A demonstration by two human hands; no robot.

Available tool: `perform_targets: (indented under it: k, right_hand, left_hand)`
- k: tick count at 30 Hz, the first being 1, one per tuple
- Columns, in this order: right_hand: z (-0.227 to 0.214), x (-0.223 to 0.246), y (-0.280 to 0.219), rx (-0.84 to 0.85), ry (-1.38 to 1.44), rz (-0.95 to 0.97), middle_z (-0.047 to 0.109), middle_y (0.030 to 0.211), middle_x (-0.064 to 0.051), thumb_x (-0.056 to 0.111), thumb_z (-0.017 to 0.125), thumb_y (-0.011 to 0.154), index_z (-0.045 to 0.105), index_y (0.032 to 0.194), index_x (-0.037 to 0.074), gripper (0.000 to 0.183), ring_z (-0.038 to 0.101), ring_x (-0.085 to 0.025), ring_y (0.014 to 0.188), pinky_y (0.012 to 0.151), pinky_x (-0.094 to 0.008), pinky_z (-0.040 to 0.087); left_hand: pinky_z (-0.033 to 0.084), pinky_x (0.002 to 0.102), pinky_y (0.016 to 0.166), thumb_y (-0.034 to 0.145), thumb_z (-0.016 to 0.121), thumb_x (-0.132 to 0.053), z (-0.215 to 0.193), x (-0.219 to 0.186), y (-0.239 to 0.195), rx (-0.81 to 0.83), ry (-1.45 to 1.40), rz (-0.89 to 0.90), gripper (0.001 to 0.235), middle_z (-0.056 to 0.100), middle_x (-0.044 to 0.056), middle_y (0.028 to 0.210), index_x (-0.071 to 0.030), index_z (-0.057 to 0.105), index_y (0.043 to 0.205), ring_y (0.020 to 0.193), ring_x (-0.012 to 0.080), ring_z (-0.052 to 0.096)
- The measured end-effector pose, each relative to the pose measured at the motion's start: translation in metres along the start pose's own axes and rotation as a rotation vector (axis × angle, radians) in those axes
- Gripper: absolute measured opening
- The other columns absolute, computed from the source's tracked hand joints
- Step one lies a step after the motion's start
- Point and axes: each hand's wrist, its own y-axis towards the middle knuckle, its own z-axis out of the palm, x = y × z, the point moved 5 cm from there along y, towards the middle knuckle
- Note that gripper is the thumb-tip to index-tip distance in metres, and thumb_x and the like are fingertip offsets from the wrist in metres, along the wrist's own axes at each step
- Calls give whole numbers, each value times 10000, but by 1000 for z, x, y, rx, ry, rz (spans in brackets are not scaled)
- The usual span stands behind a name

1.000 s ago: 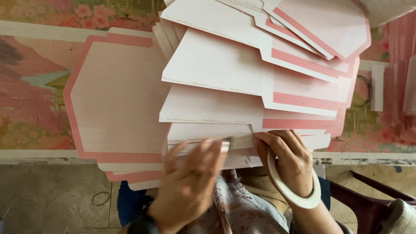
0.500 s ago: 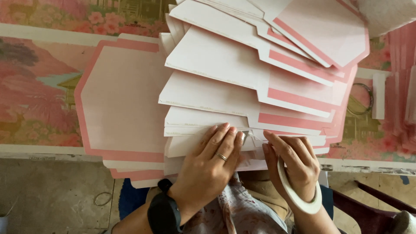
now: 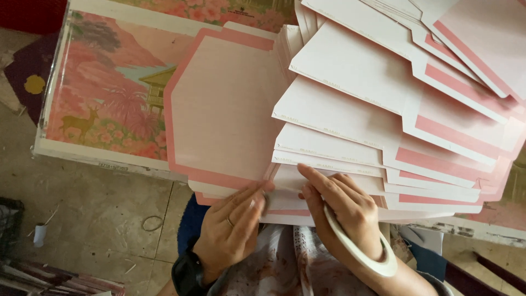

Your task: The person sits on the floor and applies clear tape to the edges of a stack of white paper sheets with pink borders. They use a roll of tape to seal the edges of the papers one by one.

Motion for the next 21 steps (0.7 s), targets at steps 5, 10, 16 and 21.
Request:
perform_targets:
  k: [5,10,16,21]
  right_hand:
    - [-18,-1,-13,39,-30,-126,694,880,-75,-35,578,903,543,1213,-36,312,581,-175,640,677,-282,505]
    - [-71,-43,-45,-139,-353,126,689,916,-125,-75,698,881,673,1047,-19,177,622,-190,802,764,-303,519]
    - [-64,-59,-46,-134,-361,-52,696,838,-120,-39,697,857,661,967,-21,117,622,-197,701,662,-299,519]
    - [-64,-63,-48,-70,-374,-26,613,858,-117,2,546,909,620,975,4,99,541,-262,728,710,-351,459]
  left_hand:
    - [512,486,894,958,521,-103,8,2,2,40,129,-1,267,712,84,1072,-30,474,1211,1081,322,624]
    - [484,452,933,956,550,-3,5,5,1,68,156,4,383,717,67,1101,-56,431,1316,1058,254,618]
    - [424,434,1043,903,641,-166,15,-16,17,233,290,-64,430,659,140,1196,39,499,1254,1196,222,565]
    - [335,453,1164,961,596,-47,77,-46,53,372,-2,126,589,565,146,1377,-3,252,1436,1276,262,564]
